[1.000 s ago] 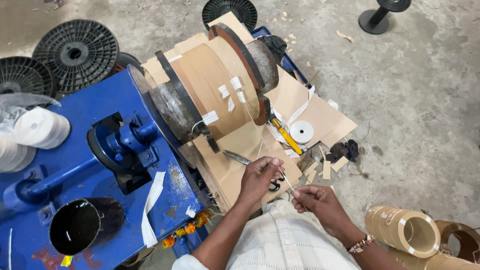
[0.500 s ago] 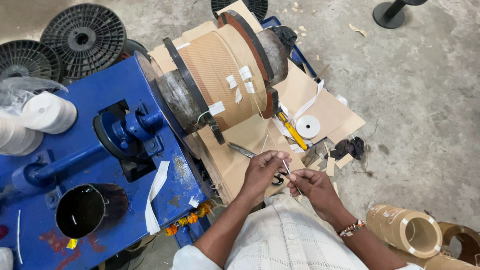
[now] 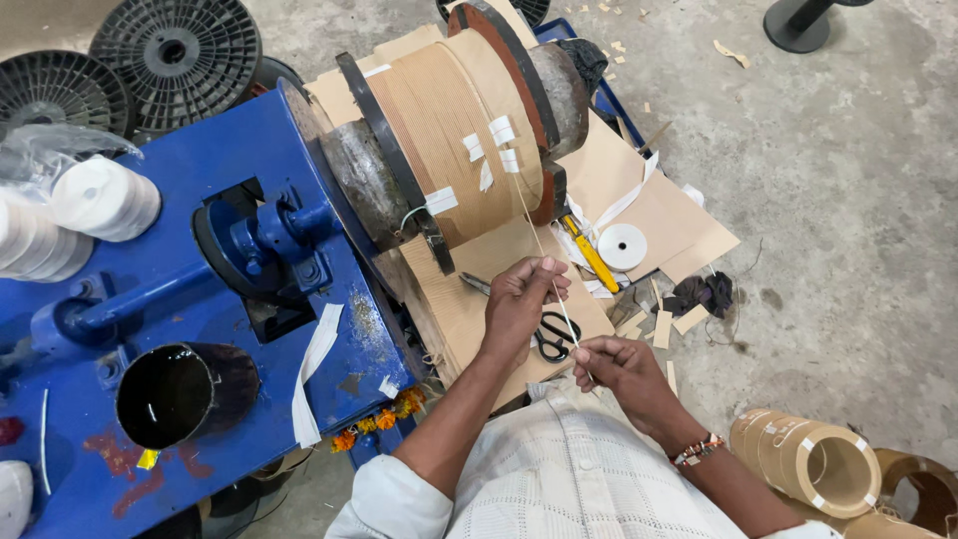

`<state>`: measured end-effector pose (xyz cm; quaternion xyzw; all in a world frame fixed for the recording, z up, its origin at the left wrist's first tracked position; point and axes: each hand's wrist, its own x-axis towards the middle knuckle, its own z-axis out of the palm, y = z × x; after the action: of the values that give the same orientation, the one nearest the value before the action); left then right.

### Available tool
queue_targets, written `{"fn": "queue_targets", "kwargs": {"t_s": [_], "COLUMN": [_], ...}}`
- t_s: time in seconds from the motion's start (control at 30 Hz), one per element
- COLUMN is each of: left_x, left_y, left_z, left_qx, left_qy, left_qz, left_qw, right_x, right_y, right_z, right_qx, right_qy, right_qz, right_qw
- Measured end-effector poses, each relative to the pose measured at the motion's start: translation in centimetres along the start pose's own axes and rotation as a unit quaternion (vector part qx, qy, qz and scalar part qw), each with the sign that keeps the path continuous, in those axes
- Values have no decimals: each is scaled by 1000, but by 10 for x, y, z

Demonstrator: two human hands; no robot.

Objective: The person winds a white cord around a rotating cylindrical drum mounted on a blue machine. They use their hands to guide the cord, apply adhesive from a black container, and secure the cord with small white tape pieces. The person uses scissors to cut the cord and a clamp to secure the drum.

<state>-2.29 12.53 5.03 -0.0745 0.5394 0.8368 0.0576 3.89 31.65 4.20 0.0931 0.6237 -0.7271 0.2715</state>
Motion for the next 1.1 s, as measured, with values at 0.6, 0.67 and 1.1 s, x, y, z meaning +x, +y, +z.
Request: {"fn": "queue_targets", "kwargs": {"t_s": [0.6, 0.67, 1.1], "left_x": [31, 32, -75], "left_y": [23, 23, -40], "left_z": [7, 9, 4], "left_qx": [-15, -8, 37], "left_qy": [57, 64, -83], "left_qz": [52, 53, -120], "left_qw": [997, 997, 989], "right_x": [29, 35, 48], "right_y": [-41, -43, -64], "right_z": [6, 8, 4], "right_qx": [-54, -69, -177], "right_qy": [-29, -25, -84], "right_qz": [-81, -83, -57], "right_qw": [995, 994, 979]}}
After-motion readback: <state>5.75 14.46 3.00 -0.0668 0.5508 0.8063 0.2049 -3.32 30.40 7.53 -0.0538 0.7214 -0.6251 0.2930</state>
